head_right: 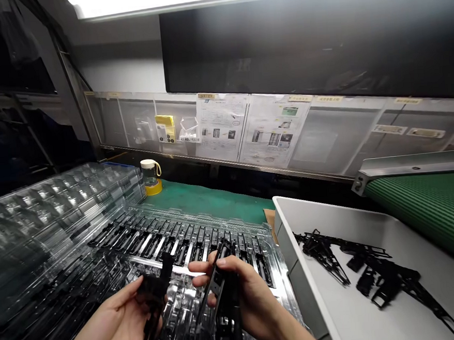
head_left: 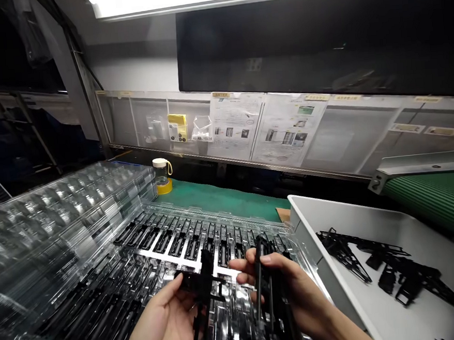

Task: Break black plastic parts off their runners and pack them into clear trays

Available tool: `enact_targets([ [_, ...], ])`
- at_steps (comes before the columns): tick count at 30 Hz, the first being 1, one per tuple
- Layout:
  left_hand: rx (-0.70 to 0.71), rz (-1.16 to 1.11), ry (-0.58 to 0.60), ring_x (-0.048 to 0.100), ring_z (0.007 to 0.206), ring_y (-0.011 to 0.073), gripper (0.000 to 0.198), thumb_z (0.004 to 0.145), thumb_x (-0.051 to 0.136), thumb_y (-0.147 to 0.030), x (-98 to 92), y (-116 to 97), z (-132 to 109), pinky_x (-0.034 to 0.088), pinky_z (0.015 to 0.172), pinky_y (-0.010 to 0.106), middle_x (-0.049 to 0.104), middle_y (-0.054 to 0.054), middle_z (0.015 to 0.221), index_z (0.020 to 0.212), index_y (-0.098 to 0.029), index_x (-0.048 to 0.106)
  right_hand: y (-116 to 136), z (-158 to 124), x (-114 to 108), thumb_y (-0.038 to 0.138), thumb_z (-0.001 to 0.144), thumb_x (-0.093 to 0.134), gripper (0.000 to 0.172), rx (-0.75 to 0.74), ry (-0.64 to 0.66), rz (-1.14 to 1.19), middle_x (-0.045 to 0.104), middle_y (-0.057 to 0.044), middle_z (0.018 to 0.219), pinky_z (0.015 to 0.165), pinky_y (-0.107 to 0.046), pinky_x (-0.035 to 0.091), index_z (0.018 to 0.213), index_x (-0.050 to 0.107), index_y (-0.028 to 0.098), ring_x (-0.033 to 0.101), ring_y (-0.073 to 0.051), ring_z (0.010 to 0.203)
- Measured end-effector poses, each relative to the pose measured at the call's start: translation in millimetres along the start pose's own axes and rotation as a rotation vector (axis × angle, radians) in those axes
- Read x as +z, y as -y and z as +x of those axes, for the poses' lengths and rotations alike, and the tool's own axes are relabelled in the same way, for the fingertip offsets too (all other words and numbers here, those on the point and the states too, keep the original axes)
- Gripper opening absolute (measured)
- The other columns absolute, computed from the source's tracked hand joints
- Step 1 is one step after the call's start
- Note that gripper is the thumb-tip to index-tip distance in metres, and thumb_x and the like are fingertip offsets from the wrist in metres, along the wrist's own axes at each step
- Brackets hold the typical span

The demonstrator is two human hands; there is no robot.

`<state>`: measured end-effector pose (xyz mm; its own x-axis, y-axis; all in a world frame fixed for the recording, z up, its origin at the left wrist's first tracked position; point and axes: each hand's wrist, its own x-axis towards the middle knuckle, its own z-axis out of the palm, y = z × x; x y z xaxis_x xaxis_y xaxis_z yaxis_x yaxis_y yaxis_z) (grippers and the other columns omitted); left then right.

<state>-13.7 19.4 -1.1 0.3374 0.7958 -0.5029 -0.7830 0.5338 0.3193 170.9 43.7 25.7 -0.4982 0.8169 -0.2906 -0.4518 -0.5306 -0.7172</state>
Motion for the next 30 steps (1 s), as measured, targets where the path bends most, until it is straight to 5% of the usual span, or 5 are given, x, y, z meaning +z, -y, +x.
enact_targets([
  [9,-0.278,0.012,0.067,0.056,0.071,0.0190,0.029,0.074,0.044,-0.029,11.0,19,-3,0.039,0.068,0.029,0.060,0.005,0.076,0.100,-0.016,0.049,-11,-1,14,0.017,0.057,0.062,0.035,0.029,-0.008,-0.295,0.058,-0.005,0.082,0.061,-0.027,0.039,0.089,0.047,0.015,0.054,-0.014,0.068],
  [15,-0.174,-0.002,0.052,0.054,0.069,0.0180,0.024,0.075,0.043,-0.021,15.1,14,-7,0.039,0.063,0.025,0.060,0.007,0.066,0.091,-0.007,0.054,-11,-3,22,0.023,0.051,0.065,0.032,0.001,-0.055,-0.357,0.058,-0.003,0.069,0.063,-0.029,0.039,0.077,0.050,0.013,0.054,-0.015,0.064],
  [24,-0.272,0.061,0.176,0.051,0.053,0.0124,0.022,0.074,0.042,-0.019,15.0,24,-7,0.036,0.048,0.020,0.057,0.005,0.059,0.080,-0.005,0.059,-13,-11,18,0.023,0.056,0.063,0.026,-0.020,0.066,-0.387,0.056,-0.001,0.064,0.053,-0.021,0.037,0.076,0.050,0.012,0.051,-0.010,0.057],
  [27,-0.251,0.190,0.121,0.052,0.059,0.0139,0.028,0.075,0.041,-0.024,18.5,20,-13,0.039,0.056,0.022,0.057,0.009,0.064,0.077,-0.002,0.059,-12,-10,17,0.031,0.057,0.062,0.027,-0.028,-0.015,-0.358,0.053,0.000,0.059,0.049,-0.022,0.038,0.072,0.049,0.013,0.050,-0.010,0.052],
  [30,-0.058,0.413,0.005,0.052,0.075,0.0187,0.030,0.070,0.050,-0.035,19.8,14,-18,0.041,0.063,0.026,0.056,0.009,0.078,0.075,-0.007,0.057,-12,-8,19,0.031,0.054,0.064,0.031,-0.059,-0.157,-0.355,0.052,0.001,0.063,0.051,-0.022,0.039,0.075,0.049,0.014,0.050,-0.010,0.055],
])
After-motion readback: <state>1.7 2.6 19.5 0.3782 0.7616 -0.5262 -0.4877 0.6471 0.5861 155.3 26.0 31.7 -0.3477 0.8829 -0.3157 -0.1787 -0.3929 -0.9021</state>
